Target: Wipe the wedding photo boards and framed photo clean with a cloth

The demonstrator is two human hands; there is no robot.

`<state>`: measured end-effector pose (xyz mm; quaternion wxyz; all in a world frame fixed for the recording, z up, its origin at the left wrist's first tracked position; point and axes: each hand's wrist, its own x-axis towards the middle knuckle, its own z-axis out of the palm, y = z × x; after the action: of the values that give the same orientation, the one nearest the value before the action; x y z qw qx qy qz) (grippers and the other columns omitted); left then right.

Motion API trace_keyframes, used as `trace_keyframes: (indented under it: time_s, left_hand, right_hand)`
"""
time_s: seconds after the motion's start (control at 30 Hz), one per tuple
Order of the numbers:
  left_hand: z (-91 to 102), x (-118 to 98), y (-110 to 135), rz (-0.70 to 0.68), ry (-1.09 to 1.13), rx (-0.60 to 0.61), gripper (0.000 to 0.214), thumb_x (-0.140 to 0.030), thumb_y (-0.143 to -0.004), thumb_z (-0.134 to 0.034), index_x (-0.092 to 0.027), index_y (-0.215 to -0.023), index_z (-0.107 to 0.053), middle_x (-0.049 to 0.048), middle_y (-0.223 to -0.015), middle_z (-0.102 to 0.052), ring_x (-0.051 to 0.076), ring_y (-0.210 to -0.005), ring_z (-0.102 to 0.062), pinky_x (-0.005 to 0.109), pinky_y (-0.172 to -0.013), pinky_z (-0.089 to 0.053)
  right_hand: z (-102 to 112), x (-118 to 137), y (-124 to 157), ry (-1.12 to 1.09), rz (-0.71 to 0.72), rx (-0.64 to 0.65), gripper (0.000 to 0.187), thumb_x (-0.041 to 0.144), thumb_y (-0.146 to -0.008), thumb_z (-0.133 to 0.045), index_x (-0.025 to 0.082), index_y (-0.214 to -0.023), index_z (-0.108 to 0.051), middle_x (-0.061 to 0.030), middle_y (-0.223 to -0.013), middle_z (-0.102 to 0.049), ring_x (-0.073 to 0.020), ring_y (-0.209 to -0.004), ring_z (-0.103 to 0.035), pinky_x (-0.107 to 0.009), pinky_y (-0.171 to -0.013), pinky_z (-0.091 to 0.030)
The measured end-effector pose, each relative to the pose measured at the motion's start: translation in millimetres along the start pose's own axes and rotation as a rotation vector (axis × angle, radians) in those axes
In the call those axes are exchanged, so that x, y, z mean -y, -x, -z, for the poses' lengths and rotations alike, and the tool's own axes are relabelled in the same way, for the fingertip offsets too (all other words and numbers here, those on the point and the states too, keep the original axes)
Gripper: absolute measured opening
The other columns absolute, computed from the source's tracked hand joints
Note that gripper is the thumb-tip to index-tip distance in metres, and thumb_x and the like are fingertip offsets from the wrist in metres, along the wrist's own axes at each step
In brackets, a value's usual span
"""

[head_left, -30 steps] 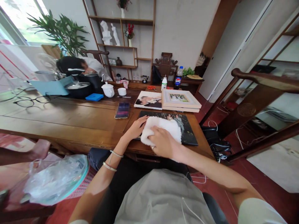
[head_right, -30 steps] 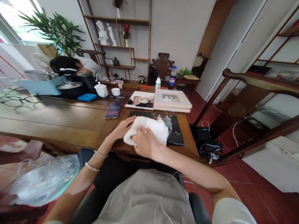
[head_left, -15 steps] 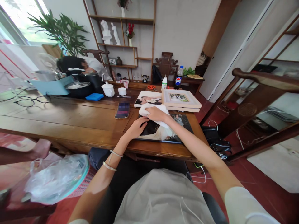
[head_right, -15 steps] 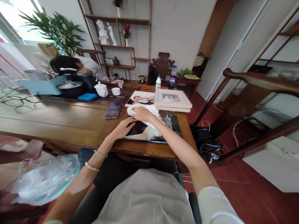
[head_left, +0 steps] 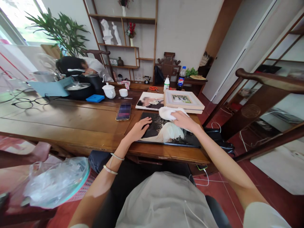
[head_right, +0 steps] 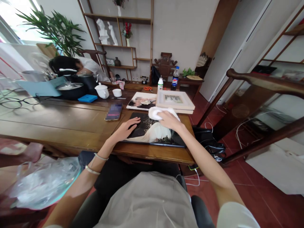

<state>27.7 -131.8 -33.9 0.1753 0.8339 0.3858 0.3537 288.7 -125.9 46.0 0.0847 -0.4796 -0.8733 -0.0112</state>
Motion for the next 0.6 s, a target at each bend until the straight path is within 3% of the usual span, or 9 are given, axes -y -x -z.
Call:
trace_keyframes:
  time_s: [0.13,0.23,0.37,0.43,0.53,0.6]
  left_hand:
    - [-0.1,0,0,-0.001,-0.003,-0.001,0.038,-0.031,-0.091,-0.039,-0.014,-0.117,-0.060,0.0108,-0.132,-0.055,0.022,-0.130,-0.043,0.042,-0.111,-0.032]
    - [0.3,-1,0,-0.003,0.001,-0.005,0.038,-0.031,-0.091,-0.039,-0.014,-0.117,-0.060,0.0115,-0.132,-0.055,0.022,-0.130,-0.043,0.042,-0.111,-0.032]
    - [1.5,-3,1,0.004,0.012,-0.003,0.037,-0.032,-0.091,-0.039,-0.016,-0.116,-0.061,0.0102,-0.133,-0.055,0.023,-0.130,-0.043,0.044,-0.110,-0.032]
    - [2.1,-5,1,0.004,0.016,0.001,0.037,-0.032,-0.091,-0.039,-0.016,-0.116,-0.061,0.0104,-0.133,-0.055,0.023,-0.130,-0.043,0.044,-0.110,-0.032]
    - [2.4,-5,1,0.005,0.020,0.000,0.037,-0.032,-0.091,-0.039,-0.016,-0.116,-0.061,0.0106,-0.133,-0.055,0.023,-0.130,-0.043,0.044,-0.110,-0.032]
    - [2.1,-5,1,0.007,0.020,-0.005,0.036,-0.033,-0.091,-0.040,-0.017,-0.116,-0.061,0.0097,-0.133,-0.055,0.023,-0.130,-0.043,0.044,-0.110,-0.032]
  right_hand:
    - [7,-24,36,0.166,-0.017,-0.122,0.032,0.006,-0.073,-0.044,0.011,-0.093,-0.068,-0.0150,-0.131,-0.053,-0.0307,-0.113,-0.052,-0.040,-0.095,-0.038]
    - [-1,-33,47,0.190,0.029,-0.094,0.035,0.001,-0.069,-0.044,0.013,-0.090,-0.069,-0.0096,-0.145,-0.040,-0.0287,-0.124,-0.044,-0.040,-0.102,-0.034]
    - [-20,-38,46,0.150,-0.002,-0.052,0.035,0.003,-0.069,-0.047,0.011,-0.097,-0.067,-0.0127,-0.152,-0.025,-0.0327,-0.136,-0.027,-0.054,-0.106,-0.025]
    - [-24,-37,45,0.132,-0.017,-0.047,0.034,0.006,-0.073,-0.047,0.010,-0.101,-0.066,-0.0148,-0.150,-0.029,-0.0338,-0.138,-0.021,-0.058,-0.106,-0.023]
    - [-23,-26,50,0.107,-0.007,-0.017,0.033,0.008,-0.077,-0.046,0.011,-0.102,-0.066,-0.0157,-0.143,-0.041,-0.0322,-0.137,-0.025,-0.055,-0.106,-0.025]
    - [-19,-10,62,0.077,0.017,0.002,0.033,0.007,-0.075,-0.047,0.013,-0.101,-0.067,-0.0143,-0.143,-0.042,-0.0316,-0.137,-0.026,-0.055,-0.107,-0.026]
